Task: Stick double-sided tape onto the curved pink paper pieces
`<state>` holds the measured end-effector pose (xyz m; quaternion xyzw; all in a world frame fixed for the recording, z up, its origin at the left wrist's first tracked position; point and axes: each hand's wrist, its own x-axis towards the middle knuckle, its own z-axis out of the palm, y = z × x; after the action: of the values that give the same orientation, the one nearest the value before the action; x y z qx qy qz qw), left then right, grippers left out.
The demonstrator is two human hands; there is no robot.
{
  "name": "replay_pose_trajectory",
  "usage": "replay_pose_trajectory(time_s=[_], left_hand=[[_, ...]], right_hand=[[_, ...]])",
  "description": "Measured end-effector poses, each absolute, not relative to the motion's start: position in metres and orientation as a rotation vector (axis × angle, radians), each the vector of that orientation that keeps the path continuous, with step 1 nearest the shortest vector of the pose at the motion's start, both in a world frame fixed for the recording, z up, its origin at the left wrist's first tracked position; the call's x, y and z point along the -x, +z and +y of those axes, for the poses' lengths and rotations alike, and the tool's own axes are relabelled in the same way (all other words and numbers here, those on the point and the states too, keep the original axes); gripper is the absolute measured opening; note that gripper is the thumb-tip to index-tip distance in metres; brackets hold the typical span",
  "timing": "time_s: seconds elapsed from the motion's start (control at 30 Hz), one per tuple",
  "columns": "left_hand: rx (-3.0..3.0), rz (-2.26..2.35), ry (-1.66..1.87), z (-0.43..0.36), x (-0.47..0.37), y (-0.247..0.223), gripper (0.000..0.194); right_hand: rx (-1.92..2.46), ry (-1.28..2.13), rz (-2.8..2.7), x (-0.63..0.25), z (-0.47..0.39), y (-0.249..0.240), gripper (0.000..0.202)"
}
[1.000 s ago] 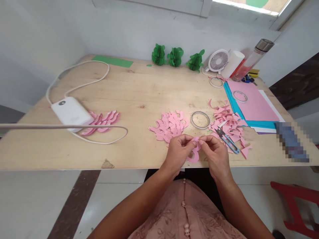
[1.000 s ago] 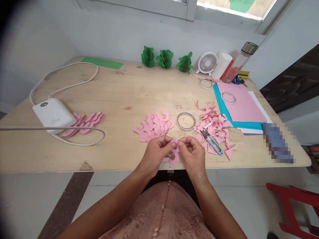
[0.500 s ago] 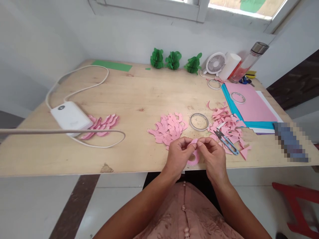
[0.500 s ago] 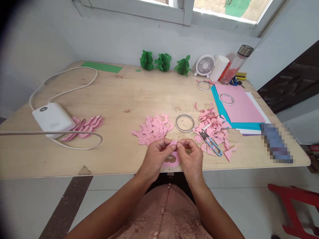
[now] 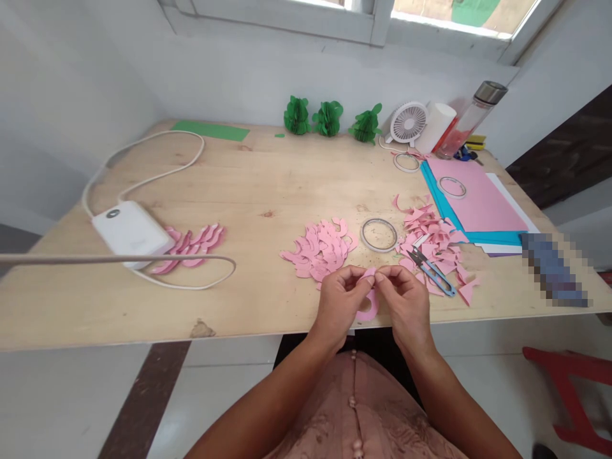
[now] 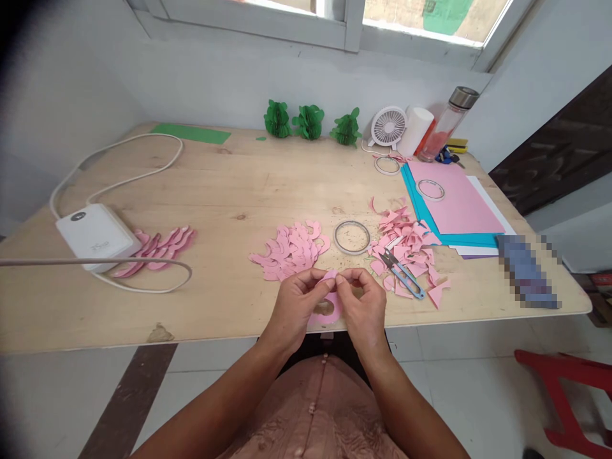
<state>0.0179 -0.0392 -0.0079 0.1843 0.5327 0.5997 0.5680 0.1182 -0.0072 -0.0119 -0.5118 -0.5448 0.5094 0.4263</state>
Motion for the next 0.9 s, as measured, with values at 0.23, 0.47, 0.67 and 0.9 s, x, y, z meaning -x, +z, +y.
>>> replay_pose_trajectory(time_s=[0.23, 0.47, 0.67, 0.9], left_hand=[[-0.426, 1.264, 1.424, -0.039, -0.017, -0.009, 0.016], [-0.365, 1.228, 1.383, -0.040, -0.014, -0.006, 0.018], [-0.313, 1.196, 1.348, -0.040, -0.013, -0.005, 0.019], [-0.285, 1.197, 1.345, -0.040, -0.013, -0.003, 0.021]], right_hand=[[1.272, 1.173, -1.489, -0.123, -0.008, -0.013, 0.011], [1.232, 0.859, -1.758, -0.126, -0.011, -0.005, 0.016], [1.152, 0.602, -1.927, -0.126, -0.013, -0.001, 0.015], [1.136, 0.541, -1.970, -0.127, -0.013, -0.002, 0.017]])
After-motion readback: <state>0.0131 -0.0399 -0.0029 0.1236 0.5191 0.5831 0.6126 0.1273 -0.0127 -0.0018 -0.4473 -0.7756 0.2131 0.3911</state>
